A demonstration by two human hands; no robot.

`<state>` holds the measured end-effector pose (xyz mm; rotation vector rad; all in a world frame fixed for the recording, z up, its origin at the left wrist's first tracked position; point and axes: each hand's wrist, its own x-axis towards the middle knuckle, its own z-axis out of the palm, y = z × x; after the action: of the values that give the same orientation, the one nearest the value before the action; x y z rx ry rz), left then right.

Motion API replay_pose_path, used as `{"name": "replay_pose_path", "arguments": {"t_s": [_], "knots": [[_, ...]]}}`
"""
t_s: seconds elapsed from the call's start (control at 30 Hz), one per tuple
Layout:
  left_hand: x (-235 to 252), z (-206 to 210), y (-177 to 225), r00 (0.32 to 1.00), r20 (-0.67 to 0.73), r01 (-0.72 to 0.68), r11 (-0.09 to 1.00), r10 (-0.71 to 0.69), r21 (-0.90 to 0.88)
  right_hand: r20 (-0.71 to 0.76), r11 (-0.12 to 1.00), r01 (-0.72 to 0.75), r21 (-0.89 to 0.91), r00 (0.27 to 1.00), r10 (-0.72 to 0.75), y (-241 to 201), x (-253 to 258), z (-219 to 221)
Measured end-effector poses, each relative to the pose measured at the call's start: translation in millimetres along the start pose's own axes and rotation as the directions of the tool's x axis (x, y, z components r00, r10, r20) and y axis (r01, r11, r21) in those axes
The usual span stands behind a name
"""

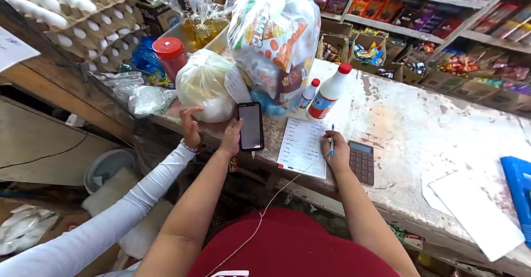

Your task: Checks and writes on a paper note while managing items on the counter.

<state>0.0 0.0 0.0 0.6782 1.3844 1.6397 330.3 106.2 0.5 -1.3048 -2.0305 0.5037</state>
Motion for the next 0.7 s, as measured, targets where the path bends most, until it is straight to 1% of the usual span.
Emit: {"name": "replay_pose_path", "arguments": {"t_s": [0.1, 0.23, 0.5, 0.7], "knots": [[2.1, -2.1, -2.6, 1.000, 0.015, -0.006, 1.000, 0.006, -0.008, 0.003, 1.000, 0.011, 0.003, 1.000, -0.011, 4.2, 0.8, 1.3], [0.5, -0.6, -0.3, 1.000, 0.030, -0.006, 0.999, 0.007, -0.036, 0.007, 1.000, 0.002, 0.007, 1.000, -0.002, -2.8, -0.6, -1.5], [-5.3, 3.9, 6.0, 0.998, 0.048, -0.023, 0.997, 0.027, -0.080, 0.015, 1.000, -0.003, 0.002, 1.000, 0.003, -1.7, -0.1, -1.2], [-4.6, 2.3, 3.0, 0.997, 0.066, -0.037, 0.997, 0.042, -0.073, 0.016, 1.000, -0.004, -0.002, 1.000, 0.004, -2.1, -0.2, -1.4]]}}
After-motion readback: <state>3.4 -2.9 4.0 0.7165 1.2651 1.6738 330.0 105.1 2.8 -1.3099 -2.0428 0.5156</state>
